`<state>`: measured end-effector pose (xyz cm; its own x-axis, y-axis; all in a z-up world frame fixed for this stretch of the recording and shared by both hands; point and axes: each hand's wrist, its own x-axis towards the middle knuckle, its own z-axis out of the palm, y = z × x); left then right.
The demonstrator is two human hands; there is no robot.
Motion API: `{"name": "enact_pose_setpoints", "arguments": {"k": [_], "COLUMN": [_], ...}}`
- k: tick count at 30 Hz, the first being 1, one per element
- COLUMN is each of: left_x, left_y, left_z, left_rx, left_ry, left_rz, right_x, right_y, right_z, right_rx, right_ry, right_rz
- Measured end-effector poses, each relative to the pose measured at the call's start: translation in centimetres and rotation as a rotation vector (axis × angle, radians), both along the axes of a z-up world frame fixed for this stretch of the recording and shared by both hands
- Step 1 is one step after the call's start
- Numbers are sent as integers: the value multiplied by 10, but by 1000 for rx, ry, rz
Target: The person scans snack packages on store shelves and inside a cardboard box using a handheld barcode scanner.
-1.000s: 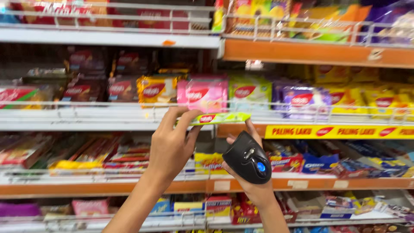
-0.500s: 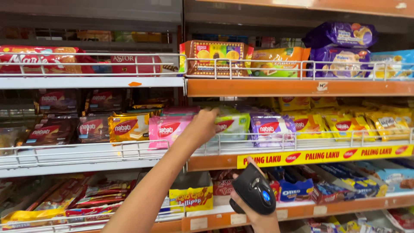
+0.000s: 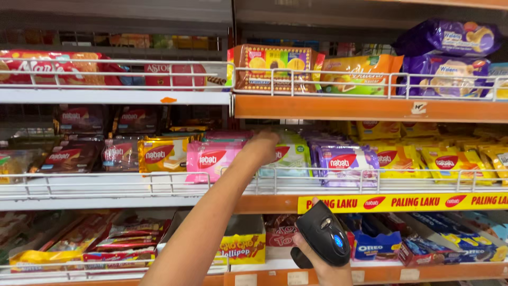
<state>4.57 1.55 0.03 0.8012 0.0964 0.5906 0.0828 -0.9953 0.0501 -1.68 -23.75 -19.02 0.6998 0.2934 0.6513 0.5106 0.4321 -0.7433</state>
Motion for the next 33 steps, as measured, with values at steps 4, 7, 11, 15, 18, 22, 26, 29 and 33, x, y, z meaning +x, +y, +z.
{"name": "enact_pose_setpoints", "arguments": {"k": [4, 7, 11, 15, 18, 22, 26, 29, 33], "left_x": [-17, -48, -120, -217, -289, -367, -461, -544, -655], "left_y": [-7, -22, -38, -35, -25, 2, 45, 67, 73], "left_z": [-1, 3, -16, -67, -120, -196, -297, -397, -564], "left_rx": [-15, -120, -22, -17, 29, -151, -535, -709, -1007], "left_ry": [-85, -233, -611, -687, -708, -685, -559, -550, -547], "left_rz": [-72, -44, -158, -263, -100, 17, 356, 516, 748], "right_x": [-5, -7, -15, -34, -61, -117, -175, -225, -302], "right_y": [1, 11, 22, 43, 76, 115, 153, 185, 216], "right_z": [-8, -17, -27, -43, -66, -105, -174, -261, -379], "right_rx": [-43, -82, -92, -140, -177, -292, -496, -761, -821], "right_ry": [62, 178, 51, 32, 1, -60, -62, -332, -651], "right_rz": [-6, -30, -51, 43, 151, 378, 687, 763, 841]}}
